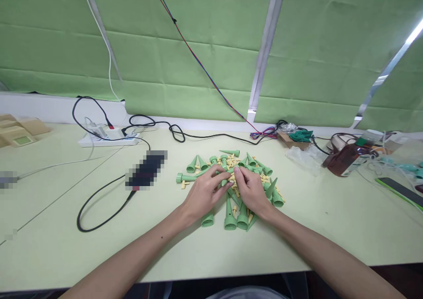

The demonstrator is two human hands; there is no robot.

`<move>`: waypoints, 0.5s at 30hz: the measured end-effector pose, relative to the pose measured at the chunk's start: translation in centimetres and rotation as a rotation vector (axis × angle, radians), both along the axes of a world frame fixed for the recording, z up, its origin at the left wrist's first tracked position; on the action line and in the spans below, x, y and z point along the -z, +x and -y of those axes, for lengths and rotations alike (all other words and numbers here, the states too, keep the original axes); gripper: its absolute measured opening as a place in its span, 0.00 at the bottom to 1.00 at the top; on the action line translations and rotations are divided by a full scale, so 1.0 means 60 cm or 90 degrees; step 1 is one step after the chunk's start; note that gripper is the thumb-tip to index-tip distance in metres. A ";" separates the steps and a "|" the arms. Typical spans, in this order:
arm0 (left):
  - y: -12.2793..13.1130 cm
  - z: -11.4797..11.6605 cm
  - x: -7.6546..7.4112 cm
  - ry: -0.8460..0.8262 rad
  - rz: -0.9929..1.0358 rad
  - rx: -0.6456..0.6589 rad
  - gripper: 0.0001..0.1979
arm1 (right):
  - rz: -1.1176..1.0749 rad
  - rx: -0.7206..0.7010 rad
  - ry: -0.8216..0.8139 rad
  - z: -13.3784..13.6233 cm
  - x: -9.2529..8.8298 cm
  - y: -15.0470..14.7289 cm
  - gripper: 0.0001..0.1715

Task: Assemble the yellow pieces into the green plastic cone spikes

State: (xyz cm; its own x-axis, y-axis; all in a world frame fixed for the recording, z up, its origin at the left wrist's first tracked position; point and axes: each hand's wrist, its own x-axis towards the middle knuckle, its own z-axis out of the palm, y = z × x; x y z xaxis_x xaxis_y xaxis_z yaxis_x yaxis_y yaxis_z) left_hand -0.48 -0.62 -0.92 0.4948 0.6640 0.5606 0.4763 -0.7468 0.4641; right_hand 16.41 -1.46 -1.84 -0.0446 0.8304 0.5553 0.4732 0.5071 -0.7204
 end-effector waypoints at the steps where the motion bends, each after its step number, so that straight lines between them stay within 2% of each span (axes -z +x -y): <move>1: 0.000 0.000 0.000 0.000 -0.003 -0.002 0.11 | 0.000 0.004 0.001 0.000 0.001 0.000 0.24; 8: 0.002 -0.002 0.001 -0.033 -0.014 -0.013 0.10 | -0.030 0.049 0.035 0.002 -0.002 -0.001 0.24; 15: 0.001 -0.005 0.005 -0.050 -0.018 -0.002 0.11 | -0.059 -0.092 0.052 0.016 0.003 -0.008 0.08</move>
